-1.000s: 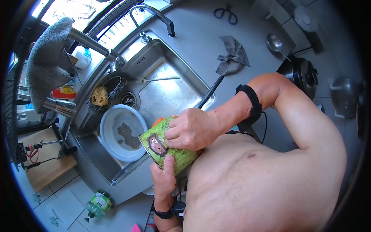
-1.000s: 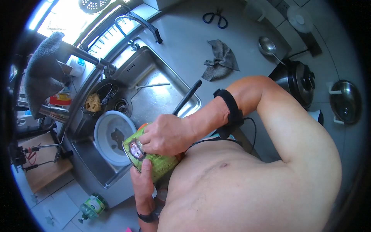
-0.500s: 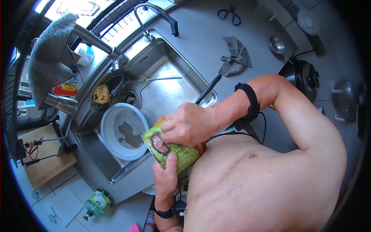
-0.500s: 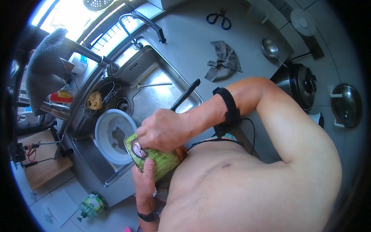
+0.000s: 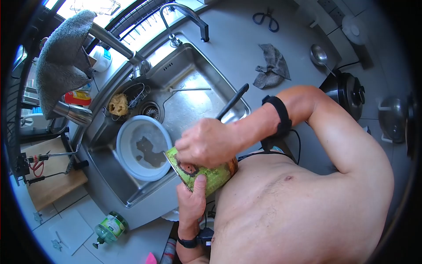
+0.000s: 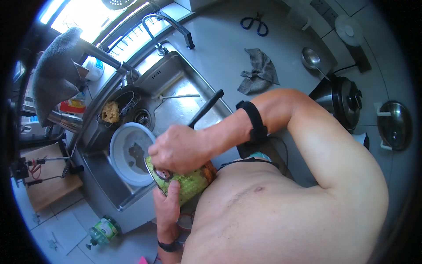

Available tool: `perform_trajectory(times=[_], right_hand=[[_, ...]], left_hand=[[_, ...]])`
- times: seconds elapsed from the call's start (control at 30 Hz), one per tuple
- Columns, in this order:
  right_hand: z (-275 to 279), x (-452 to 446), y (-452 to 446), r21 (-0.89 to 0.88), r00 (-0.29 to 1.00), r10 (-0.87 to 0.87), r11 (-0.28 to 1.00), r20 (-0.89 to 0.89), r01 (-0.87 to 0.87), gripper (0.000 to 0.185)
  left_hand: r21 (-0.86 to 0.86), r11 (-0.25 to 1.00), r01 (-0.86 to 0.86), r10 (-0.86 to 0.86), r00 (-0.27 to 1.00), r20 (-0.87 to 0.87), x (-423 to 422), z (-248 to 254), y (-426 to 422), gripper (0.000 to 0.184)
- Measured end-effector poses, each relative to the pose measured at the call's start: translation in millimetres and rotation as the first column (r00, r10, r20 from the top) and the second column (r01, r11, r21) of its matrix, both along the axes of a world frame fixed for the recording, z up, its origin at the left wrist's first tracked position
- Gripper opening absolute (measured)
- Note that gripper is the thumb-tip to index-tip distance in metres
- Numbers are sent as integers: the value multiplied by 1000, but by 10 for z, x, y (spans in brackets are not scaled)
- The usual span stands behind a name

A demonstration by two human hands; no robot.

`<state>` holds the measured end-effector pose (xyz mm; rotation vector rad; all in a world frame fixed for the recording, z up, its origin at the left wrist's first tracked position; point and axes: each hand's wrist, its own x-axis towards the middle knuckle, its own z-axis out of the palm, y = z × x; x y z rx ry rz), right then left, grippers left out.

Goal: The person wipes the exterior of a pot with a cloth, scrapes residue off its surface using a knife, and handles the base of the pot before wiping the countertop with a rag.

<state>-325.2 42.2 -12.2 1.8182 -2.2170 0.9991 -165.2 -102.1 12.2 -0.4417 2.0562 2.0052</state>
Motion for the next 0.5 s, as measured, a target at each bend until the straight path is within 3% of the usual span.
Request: perform_trajectory(times=[0.1,0.2,0.3,0.37,0.5], right_hand=[[-46,23,25,-46,999,40,998,23,-38,11],[-38,13,14,11,1000,-3,1000,-13,3,11],[-18,11,25,-5,999,13,1000,31,-13,11],[-38,-62,6,51,999,-13,999,51,10,11],[45,87,85,-33,996,87,996,11,-87,10]], left_hand=[[89,995,-40,35,997,62,12,-23,-5,28],[4,1000,22,-22,999,39,11,6,-39,28],[46,998,-33,34,999,-19,-18,-43,11,29],[62,998,-9,7,999,37,21,-50,-11,29],[101,995,-20,14,998,64,8,-50,-36,30]])
